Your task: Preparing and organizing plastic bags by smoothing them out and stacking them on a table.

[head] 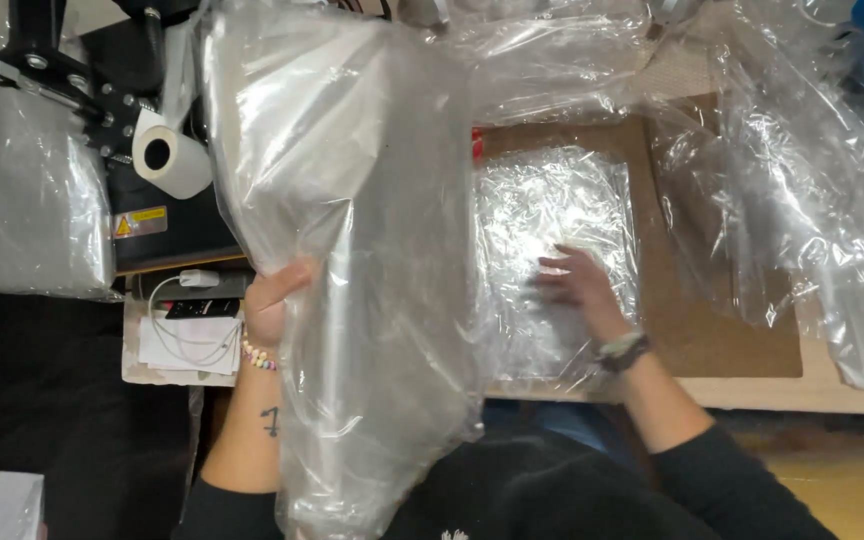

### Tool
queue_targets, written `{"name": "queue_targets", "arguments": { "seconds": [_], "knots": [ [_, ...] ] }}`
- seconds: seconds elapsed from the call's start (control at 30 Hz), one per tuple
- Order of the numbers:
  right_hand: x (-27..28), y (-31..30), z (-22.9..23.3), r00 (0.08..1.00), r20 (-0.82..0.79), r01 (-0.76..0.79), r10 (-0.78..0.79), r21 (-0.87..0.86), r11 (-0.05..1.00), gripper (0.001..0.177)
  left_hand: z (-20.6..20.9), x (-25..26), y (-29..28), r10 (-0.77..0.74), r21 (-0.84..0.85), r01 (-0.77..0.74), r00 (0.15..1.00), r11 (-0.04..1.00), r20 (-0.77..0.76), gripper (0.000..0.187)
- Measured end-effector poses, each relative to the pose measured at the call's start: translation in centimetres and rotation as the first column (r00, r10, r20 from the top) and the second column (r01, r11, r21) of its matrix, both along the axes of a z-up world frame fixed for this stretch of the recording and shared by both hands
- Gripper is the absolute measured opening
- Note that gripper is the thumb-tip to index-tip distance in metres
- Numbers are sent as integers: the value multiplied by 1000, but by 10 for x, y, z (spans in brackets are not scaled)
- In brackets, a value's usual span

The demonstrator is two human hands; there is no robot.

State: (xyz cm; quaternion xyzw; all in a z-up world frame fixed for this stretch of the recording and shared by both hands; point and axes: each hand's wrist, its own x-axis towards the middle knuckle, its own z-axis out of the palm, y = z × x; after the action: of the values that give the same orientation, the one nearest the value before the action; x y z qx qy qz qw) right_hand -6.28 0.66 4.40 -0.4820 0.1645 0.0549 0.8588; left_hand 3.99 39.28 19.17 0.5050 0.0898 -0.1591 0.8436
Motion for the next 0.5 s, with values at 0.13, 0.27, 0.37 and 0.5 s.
{"name": "queue_targets", "arguments": {
  "seconds": [0.13, 0.27, 0.37, 0.5],
  "knots": [
    [26, 72, 53, 969, 68, -244, 239, 441, 864, 88, 22, 7, -19, -81, 170, 74, 996, 983, 33, 29],
    [41, 84, 74, 888, -339, -377, 310, -151, 914, 102, -61, 16, 28, -167, 342, 189, 982, 921, -93, 43],
    [37, 87, 38, 874, -351, -398, 337, -117, 910, 90, -90, 24, 40, -186, 449, 222, 975, 866, -123, 46],
    [26, 93, -9, 889, -284, -381, 359, -26, 924, 69, -89, 16, 42, -198, 496, 268, 962, 826, -190, 54]
  ]
}}
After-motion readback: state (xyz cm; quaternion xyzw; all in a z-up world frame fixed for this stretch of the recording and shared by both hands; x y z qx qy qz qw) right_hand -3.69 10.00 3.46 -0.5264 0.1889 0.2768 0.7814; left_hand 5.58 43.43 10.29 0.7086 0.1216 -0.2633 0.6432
